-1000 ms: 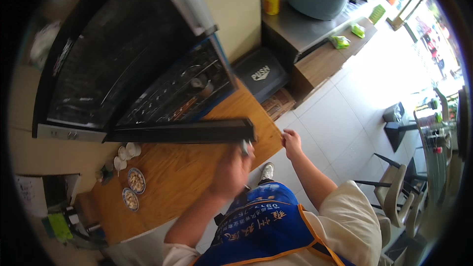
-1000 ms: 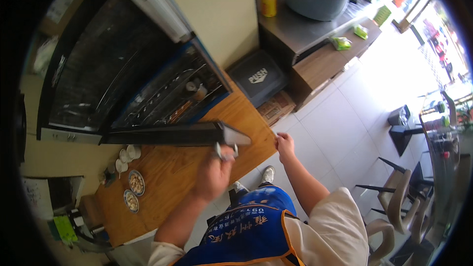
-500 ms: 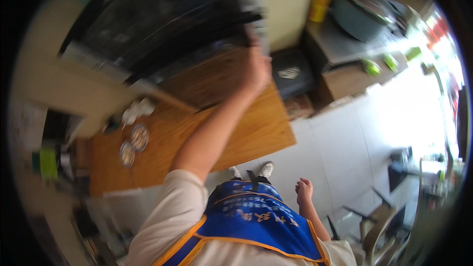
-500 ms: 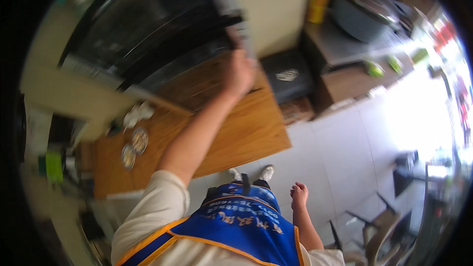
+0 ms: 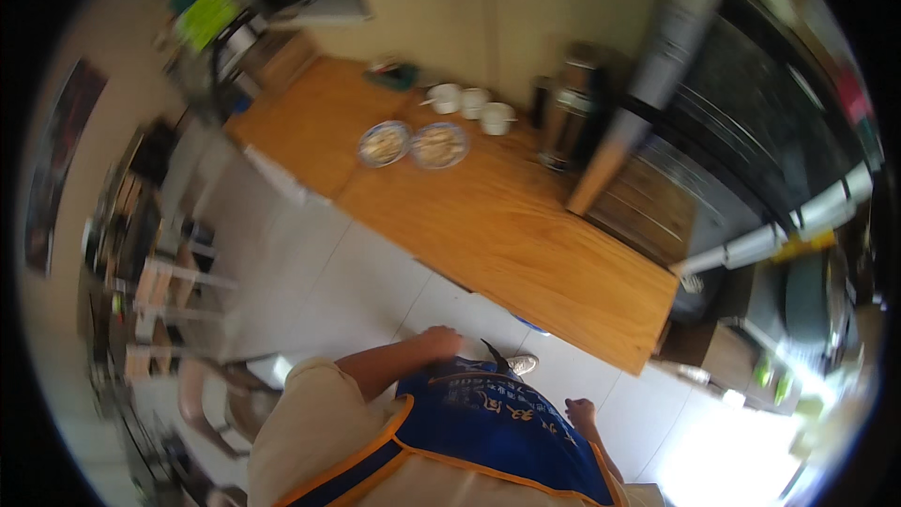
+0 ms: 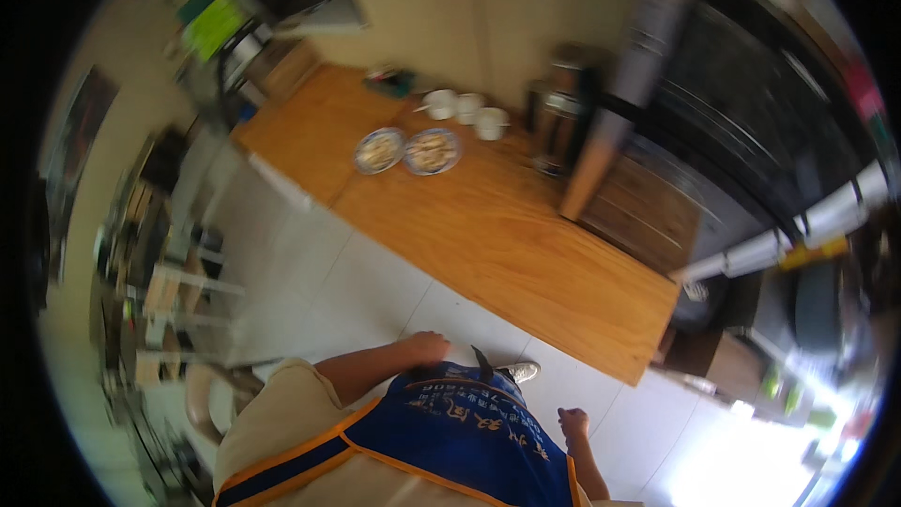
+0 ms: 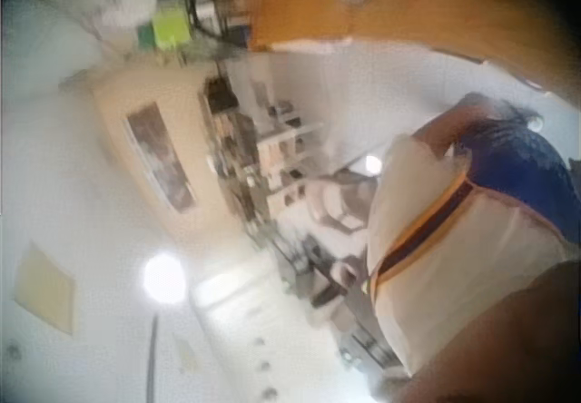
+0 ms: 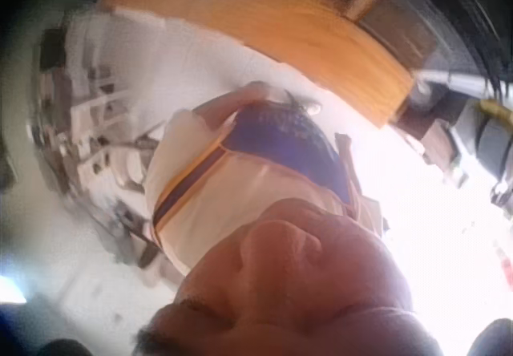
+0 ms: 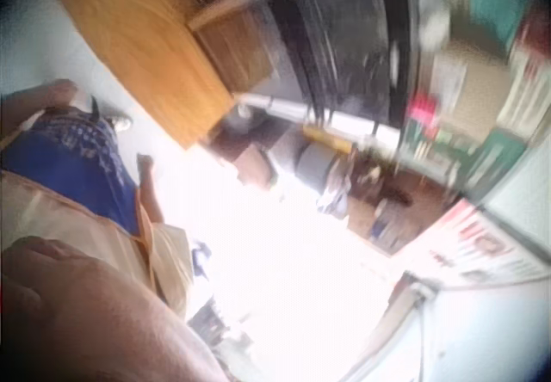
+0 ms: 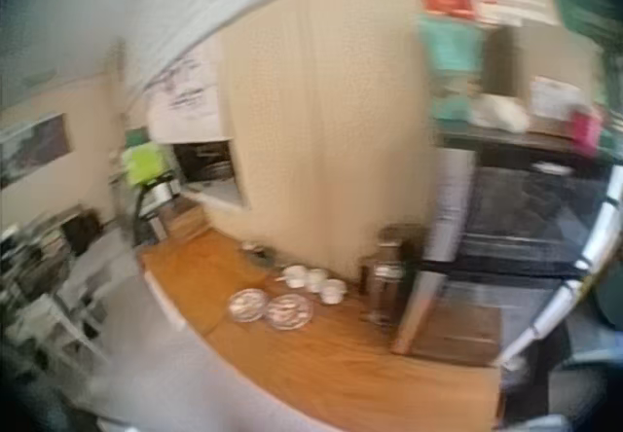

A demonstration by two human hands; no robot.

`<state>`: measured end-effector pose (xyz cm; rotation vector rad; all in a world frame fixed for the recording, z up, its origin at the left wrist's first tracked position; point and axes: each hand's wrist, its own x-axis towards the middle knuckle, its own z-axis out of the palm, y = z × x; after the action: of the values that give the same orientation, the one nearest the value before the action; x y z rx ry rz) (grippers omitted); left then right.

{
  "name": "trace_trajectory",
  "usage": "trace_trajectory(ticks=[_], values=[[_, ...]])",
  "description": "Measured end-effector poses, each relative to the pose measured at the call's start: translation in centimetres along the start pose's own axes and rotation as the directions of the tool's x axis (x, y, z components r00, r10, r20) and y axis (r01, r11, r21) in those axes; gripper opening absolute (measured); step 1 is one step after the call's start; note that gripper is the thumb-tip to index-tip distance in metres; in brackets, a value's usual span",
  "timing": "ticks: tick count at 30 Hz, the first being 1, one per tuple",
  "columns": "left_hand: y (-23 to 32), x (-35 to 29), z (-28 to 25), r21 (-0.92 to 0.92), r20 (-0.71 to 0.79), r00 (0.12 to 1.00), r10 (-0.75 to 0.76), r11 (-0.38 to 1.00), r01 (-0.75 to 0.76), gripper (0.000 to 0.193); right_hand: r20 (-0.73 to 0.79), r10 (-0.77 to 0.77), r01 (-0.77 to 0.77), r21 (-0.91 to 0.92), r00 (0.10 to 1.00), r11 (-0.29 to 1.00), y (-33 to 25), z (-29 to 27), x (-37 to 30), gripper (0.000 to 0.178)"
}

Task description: The person sweeps the tiled floor of a restaurant using a broom and dustpan. They move around tables and chairs, sweeping debris into the dustpan and continuing across the room.

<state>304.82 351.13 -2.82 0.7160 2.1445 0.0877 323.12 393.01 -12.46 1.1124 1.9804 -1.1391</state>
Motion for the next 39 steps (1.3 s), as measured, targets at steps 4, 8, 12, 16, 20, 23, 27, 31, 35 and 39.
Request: trace_trajectory(ticks=[4, 8, 12, 16, 20, 23, 27, 31, 35, 39], values=[[-10.8, -10.1, 9.2, -0.266, -0.062, 0.947, -0.315, 0.92, 0.289, 0.027, 0.222, -0.16, 0.236, -0.378, 0.962, 0.895, -7.7, 3.2, -2.4, 0.029], [-16.6, -18.4, 14.6, -0.45, -0.036, 0.922, -0.386, 0.83, 0.33, 0.027, 0.377, -0.224, 0.37, -0.378, 0.899, 0.849, -16.3, 10.7, -3.2, 0.021], [-20.2, -23.1, 20.1, -0.565, 0.014, 0.866, -0.5, 0.711, 0.42, 0.026, 0.526, -0.41, 0.65, -0.436, 0.745, 0.623, -25.0, 21.1, -1.8, 0.011], [-22.3, -25.5, 25.3, -0.721, -0.052, 0.768, -0.638, 0.556, 0.414, 0.027, 0.53, -0.414, 0.641, -0.371, 0.74, 0.672, -34.7, 33.0, -3.4, 0.004], [-23.7, -27.7, 29.3, -0.852, -0.105, 0.732, -0.674, 0.44, 0.282, 0.027, 0.669, -0.532, 0.85, -0.466, 0.519, 0.245, -43.4, 41.6, -7.5, 0.011], [-25.2, -28.5, 32.2, -0.943, -0.182, 0.777, -0.602, 0.332, 0.037, 0.03, 0.663, -0.543, 0.855, -0.447, 0.515, 0.264, -48.0, 47.9, -8.7, 0.012], [-29.2, -26.3, 35.6, -0.941, 0.33, 0.652, -0.682, -0.187, 0.281, 0.03, 0.653, -0.488, 0.815, -0.474, 0.579, 0.332, -53.5, 55.8, -7.9, 0.013], [-34.1, -26.3, 37.5, -0.895, 0.428, 0.474, -0.77, -0.288, 0.341, 0.027, 0.971, -0.238, 0.854, -0.115, -0.011, -0.508, -60.8, 63.1, -6.0, 0.011], [-40.5, -26.8, 35.4, -0.81, 0.568, 0.245, -0.785, -0.586, 0.0, 0.023, 0.896, -0.356, 0.96, -0.278, 0.264, 0.01, -68.4, 73.8, -6.2, 0.017], [-46.2, -27.7, 32.4, -0.697, 0.661, 0.21, -0.72, -0.693, -0.182, 0.025, 0.915, -0.286, 0.953, -0.303, 0.285, -0.022, -78.1, 85.7, -9.2, 0.018]])
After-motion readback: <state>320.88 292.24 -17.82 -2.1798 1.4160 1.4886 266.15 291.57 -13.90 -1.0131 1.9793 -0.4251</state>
